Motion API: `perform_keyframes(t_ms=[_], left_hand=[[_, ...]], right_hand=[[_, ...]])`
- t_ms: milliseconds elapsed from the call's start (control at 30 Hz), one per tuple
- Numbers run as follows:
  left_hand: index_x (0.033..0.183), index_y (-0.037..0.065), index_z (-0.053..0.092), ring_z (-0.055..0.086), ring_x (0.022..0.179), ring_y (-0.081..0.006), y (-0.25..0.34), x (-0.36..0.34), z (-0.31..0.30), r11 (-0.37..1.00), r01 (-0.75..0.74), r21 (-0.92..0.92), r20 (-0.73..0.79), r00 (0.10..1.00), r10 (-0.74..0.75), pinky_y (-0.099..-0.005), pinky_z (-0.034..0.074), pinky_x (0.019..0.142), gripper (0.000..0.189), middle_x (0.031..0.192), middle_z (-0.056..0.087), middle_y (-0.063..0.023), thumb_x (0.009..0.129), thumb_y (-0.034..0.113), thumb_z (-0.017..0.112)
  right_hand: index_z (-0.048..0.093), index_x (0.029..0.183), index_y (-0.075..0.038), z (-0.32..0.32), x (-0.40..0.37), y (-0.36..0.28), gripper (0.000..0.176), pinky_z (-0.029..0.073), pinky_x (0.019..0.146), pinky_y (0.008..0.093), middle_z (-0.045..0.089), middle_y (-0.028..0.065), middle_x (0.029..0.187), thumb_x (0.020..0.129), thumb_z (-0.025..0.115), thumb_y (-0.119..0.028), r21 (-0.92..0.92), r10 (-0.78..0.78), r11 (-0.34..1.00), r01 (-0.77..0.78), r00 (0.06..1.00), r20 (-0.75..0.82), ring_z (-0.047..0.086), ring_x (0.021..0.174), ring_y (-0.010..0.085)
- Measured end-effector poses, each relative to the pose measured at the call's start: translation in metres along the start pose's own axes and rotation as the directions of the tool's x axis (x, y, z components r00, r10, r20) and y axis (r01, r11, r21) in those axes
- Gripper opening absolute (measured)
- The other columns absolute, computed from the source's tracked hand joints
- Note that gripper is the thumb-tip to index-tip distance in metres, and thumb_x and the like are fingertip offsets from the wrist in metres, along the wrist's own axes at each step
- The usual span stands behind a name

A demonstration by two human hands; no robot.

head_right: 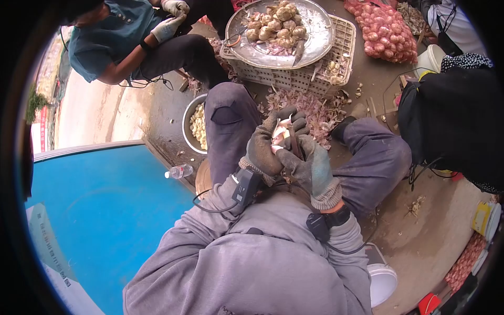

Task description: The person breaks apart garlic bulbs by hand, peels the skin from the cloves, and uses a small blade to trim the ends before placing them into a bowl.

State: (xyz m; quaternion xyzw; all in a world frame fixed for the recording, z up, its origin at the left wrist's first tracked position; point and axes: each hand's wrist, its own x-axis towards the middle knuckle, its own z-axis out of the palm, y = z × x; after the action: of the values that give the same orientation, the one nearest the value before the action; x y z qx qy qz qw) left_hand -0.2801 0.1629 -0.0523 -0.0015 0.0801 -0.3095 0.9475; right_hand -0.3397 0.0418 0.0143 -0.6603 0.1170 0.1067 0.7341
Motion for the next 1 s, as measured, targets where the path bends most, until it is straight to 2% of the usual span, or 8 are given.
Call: perform_keyframes(t_ms=[100,167,233,300,400,700,767,1000], left_hand=[[0.138,-0.004,0.047,0.063,0.109,-0.0247,0.002,-0.002,0.029,0.987,0.04,0.154,-0.287,0.958,0.006,-0.0407,0.056,0.095,0.04,0.125,0.061,-0.0173,0.104,0.016,0.054],[0.136,-0.002,0.048,0.064,0.109,-0.0214,0.012,-0.002,-0.022,0.798,-0.031,0.601,-0.069,0.993,0.091,-0.0354,0.057,0.095,0.038,0.128,0.061,-0.0169,0.101,0.006,0.057],[0.132,-0.001,0.05,0.063,0.108,-0.017,0.013,0.001,-0.036,0.995,0.078,0.067,0.119,0.989,-0.086,-0.0298,0.056,0.092,0.035,0.122,0.062,-0.0139,0.098,-0.002,0.058],[0.127,-0.002,0.053,0.062,0.091,-0.0161,0.005,-0.006,0.005,0.844,0.031,0.535,-0.326,0.929,0.172,-0.0297,0.056,0.075,0.032,0.11,0.062,-0.0106,0.101,0.015,0.062],[0.119,0.0,0.06,0.045,0.064,-0.0156,0.008,-0.009,-0.008,0.985,0.14,0.099,-0.177,0.977,-0.121,-0.0279,0.038,0.053,0.034,0.09,0.056,-0.0068,0.104,0.03,0.056],[0.136,0.002,0.057,0.051,0.066,-0.0052,0.008,-0.025,0.046,0.766,0.228,0.601,-0.2,0.971,-0.132,-0.0225,0.039,0.053,0.043,0.088,0.063,-0.002,0.098,0.021,0.066],[0.137,0.003,0.06,0.055,0.073,-0.0045,-0.004,-0.027,0.057,0.253,0.103,0.962,-0.098,0.995,-0.03,-0.0217,0.044,0.062,0.045,0.094,0.066,-0.0028,0.096,0.018,0.069],[0.132,0.007,0.065,0.05,0.071,-0.0068,-0.016,-0.022,0.045,-0.241,-0.049,0.969,0.065,0.996,0.059,-0.0238,0.046,0.067,0.045,0.085,0.06,0.0006,0.089,0.01,0.077]], right_hand=[[0.066,0.097,-0.002,-0.006,0.001,0.01,0.018,0.043,0.055,0.0215,0.061,-0.0039,0.075,0.092,0.076,-0.015,0.071,0.07,0.995,-0.067,0.997,-0.035,0.053,0.063,0.0031],[0.066,0.098,-0.001,-0.011,-0.004,-0.018,0.02,0.044,0.054,0.0213,0.061,-0.0032,0.074,0.092,0.076,-0.017,0.135,0.097,0.986,-0.1,0.995,0.027,0.054,0.061,0.0039],[0.064,0.103,0.0,-0.023,-0.004,-0.024,0.023,0.043,0.052,0.0207,0.061,-0.0017,0.075,0.092,0.075,-0.018,0.03,0.02,0.999,-0.021,0.999,0.033,0.055,0.059,0.0052],[0.062,0.105,0.0,-0.031,-0.004,-0.035,0.024,0.043,0.052,0.0202,0.062,-0.0006,0.077,0.093,0.074,-0.018,0.104,0.094,0.99,-0.094,0.996,0.0,0.055,0.059,0.0056],[0.062,0.103,0.0,-0.04,0.002,-0.036,0.024,0.046,0.054,0.0212,0.061,-0.0005,0.077,0.093,0.074,-0.018,0.101,0.043,0.994,-0.041,0.999,-0.022,0.056,0.061,0.006],[0.064,0.092,-0.001,-0.053,-0.006,-0.038,0.018,0.043,0.052,0.0223,0.057,-0.0017,0.069,0.094,0.068,-0.019,0.127,0.122,0.985,-0.114,0.991,-0.057,0.053,0.057,0.0066],[0.064,0.092,-0.001,-0.056,-0.007,-0.028,0.019,0.042,0.052,0.0222,0.057,-0.0016,0.069,0.093,0.069,-0.019,0.163,0.133,0.979,-0.122,0.989,-0.061,0.053,0.057,0.0068],[0.065,0.095,0.001,-0.048,-0.008,-0.023,0.012,0.044,0.055,0.021,0.063,-0.0014,0.076,0.095,0.069,-0.01,0.2,0.142,0.973,-0.116,0.982,-0.123,0.058,0.061,0.0072]])
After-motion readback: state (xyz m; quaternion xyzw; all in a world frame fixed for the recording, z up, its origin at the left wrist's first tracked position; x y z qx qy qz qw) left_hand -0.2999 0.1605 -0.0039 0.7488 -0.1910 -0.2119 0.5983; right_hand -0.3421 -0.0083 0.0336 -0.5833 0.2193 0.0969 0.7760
